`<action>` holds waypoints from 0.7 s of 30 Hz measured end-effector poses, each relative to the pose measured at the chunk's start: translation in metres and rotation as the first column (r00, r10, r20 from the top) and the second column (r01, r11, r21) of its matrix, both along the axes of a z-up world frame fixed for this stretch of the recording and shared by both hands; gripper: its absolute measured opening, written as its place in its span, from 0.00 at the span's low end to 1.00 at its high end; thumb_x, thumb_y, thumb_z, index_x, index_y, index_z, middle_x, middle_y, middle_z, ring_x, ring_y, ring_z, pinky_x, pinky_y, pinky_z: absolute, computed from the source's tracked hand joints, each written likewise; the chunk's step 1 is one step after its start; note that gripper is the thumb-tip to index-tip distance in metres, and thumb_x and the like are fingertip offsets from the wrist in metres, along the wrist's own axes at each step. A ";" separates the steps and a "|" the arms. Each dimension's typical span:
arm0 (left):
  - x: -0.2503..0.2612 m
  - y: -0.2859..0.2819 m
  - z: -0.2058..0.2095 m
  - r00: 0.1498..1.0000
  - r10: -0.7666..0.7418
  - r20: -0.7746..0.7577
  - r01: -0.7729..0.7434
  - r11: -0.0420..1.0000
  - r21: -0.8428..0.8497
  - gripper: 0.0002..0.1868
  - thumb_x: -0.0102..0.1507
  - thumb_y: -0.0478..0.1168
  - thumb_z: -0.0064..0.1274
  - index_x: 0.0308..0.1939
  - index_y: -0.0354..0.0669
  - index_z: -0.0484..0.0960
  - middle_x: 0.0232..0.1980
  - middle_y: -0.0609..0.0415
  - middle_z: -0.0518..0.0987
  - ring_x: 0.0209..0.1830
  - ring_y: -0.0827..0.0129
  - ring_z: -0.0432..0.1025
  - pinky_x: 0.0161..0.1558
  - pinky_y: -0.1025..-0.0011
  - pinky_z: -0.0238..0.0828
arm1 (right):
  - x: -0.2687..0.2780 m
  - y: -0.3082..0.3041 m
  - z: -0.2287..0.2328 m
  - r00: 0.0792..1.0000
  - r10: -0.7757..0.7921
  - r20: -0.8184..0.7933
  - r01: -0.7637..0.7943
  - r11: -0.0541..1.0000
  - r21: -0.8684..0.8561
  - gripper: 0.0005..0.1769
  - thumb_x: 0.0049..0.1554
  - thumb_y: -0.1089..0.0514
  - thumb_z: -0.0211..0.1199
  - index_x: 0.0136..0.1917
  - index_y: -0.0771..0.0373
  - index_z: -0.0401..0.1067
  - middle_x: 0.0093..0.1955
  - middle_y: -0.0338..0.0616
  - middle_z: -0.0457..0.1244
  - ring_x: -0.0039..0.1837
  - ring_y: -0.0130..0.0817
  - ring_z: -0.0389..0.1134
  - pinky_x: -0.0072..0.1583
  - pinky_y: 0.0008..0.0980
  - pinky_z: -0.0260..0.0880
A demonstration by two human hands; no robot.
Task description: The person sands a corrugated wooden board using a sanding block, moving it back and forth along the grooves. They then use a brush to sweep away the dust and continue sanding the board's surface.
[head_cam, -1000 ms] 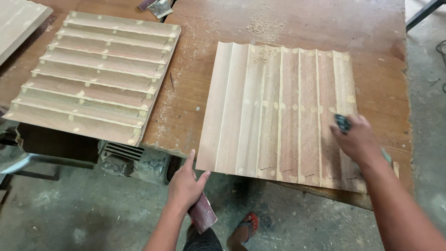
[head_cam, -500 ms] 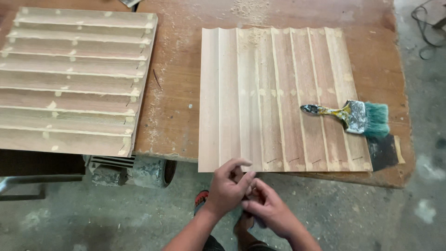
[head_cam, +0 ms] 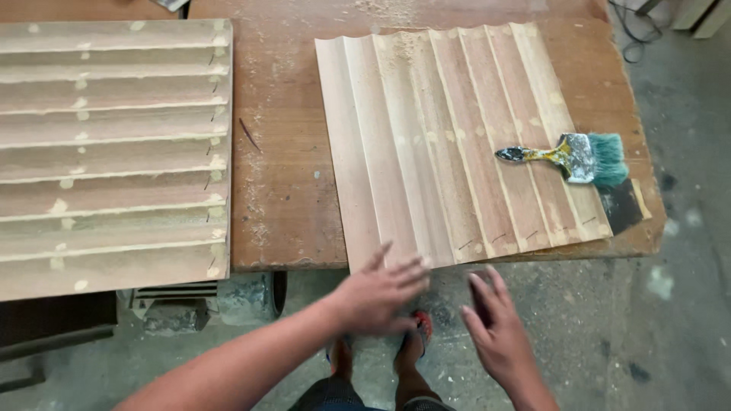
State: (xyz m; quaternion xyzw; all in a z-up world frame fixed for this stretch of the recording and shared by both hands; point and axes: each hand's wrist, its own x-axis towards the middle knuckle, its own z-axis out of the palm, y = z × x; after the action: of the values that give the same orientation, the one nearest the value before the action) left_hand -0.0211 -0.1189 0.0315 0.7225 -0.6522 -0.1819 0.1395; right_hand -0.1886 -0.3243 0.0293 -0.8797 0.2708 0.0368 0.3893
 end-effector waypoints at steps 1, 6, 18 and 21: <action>0.022 -0.006 -0.004 1.000 -0.014 0.000 0.014 1.000 -0.003 0.43 0.67 0.68 0.28 0.76 0.41 0.57 0.81 0.46 0.52 0.82 0.57 0.42 0.76 0.40 0.09 | 0.010 0.007 -0.004 1.000 -0.014 0.000 0.014 1.000 -0.003 0.33 0.56 0.49 0.60 0.75 0.46 0.65 0.87 0.37 0.44 0.82 0.40 0.51 0.74 0.46 0.55; 0.116 -0.049 -0.032 0.627 0.776 -0.070 -0.779 0.622 -0.079 0.42 0.68 0.62 0.42 0.80 0.46 0.50 0.85 0.48 0.40 0.84 0.57 0.32 0.77 0.40 0.26 | 0.051 0.034 -0.022 0.972 0.234 0.032 -0.218 0.940 -0.263 0.30 0.64 0.48 0.50 0.77 0.56 0.61 0.79 0.40 0.56 0.80 0.38 0.52 0.74 0.48 0.49; 0.120 -0.063 -0.008 0.608 0.789 0.087 -0.791 0.593 0.153 0.47 0.67 0.73 0.30 0.81 0.47 0.52 0.85 0.50 0.45 0.85 0.50 0.34 0.78 0.40 0.22 | 0.052 0.041 -0.056 0.948 0.302 0.097 -0.204 0.815 -0.542 0.30 0.63 0.47 0.54 0.77 0.56 0.63 0.74 0.42 0.58 0.72 0.41 0.62 0.61 0.40 0.62; 0.117 -0.063 -0.005 0.605 0.793 0.078 -0.792 0.588 0.168 0.47 0.67 0.72 0.31 0.81 0.47 0.51 0.85 0.50 0.44 0.85 0.50 0.33 0.78 0.39 0.21 | 0.031 0.042 -0.049 0.935 0.344 0.084 -0.250 0.809 -0.531 0.31 0.60 0.53 0.56 0.76 0.56 0.63 0.73 0.43 0.59 0.73 0.40 0.62 0.58 0.38 0.63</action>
State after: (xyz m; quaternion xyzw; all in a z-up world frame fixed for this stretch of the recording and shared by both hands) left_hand 0.0960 -0.1819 0.0262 0.9461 -0.2427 -0.1625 0.1399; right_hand -0.1576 -0.2827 -0.0199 -0.9823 0.0938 -0.0537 0.1530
